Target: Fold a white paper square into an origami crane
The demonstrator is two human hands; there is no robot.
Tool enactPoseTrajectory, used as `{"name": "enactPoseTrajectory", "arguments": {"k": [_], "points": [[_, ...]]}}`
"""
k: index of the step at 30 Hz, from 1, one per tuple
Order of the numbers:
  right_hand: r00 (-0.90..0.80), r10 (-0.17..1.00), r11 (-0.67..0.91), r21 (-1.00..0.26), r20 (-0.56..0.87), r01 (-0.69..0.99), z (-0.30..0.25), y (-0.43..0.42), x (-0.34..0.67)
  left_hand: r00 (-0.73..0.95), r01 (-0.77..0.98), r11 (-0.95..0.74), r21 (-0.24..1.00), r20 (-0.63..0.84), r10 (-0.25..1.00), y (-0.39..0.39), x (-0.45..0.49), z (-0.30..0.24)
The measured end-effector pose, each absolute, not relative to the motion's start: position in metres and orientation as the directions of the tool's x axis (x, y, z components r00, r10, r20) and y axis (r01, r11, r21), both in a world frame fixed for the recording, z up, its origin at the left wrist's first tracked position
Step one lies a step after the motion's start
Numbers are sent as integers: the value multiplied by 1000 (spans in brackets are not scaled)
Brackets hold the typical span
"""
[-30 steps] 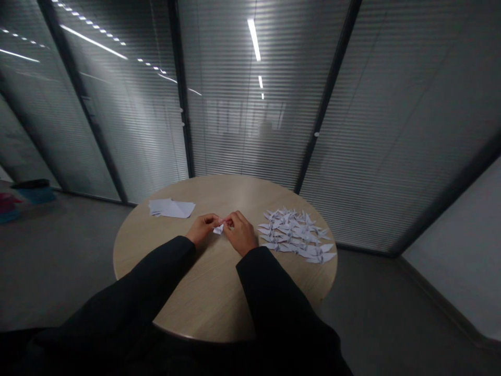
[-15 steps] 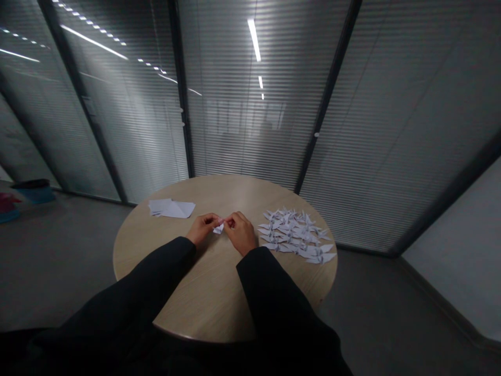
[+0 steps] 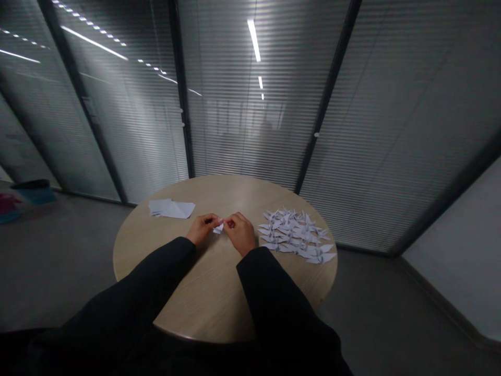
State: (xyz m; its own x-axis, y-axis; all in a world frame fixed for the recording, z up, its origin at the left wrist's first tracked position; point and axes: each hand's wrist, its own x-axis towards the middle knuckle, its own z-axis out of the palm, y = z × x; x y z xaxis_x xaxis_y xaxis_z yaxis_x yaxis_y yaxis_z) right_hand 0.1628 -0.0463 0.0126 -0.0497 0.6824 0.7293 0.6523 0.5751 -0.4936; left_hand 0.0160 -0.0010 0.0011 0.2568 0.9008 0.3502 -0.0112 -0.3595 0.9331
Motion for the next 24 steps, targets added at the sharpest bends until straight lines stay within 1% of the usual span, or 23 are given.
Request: {"name": "enactPoseTrajectory", "arguments": {"k": [8, 12, 18, 24], "points": [[-11, 712, 580, -579, 702, 573, 14, -46, 163, 265, -39, -325, 945, 323, 908, -9, 16, 11], [-3, 725, 569, -596, 689, 567, 14, -46, 162, 276, -34, -338, 940, 334, 901, -8, 16, 10], [-4, 781, 531, -661, 624, 530, 13, -45, 160, 276, 0, -378, 926, 363, 890, -7, 15, 8], [-45, 804, 517, -660, 593, 544, 12, -45, 161, 284, 39, -418, 908, 391, 875, -7, 14, 8]]}}
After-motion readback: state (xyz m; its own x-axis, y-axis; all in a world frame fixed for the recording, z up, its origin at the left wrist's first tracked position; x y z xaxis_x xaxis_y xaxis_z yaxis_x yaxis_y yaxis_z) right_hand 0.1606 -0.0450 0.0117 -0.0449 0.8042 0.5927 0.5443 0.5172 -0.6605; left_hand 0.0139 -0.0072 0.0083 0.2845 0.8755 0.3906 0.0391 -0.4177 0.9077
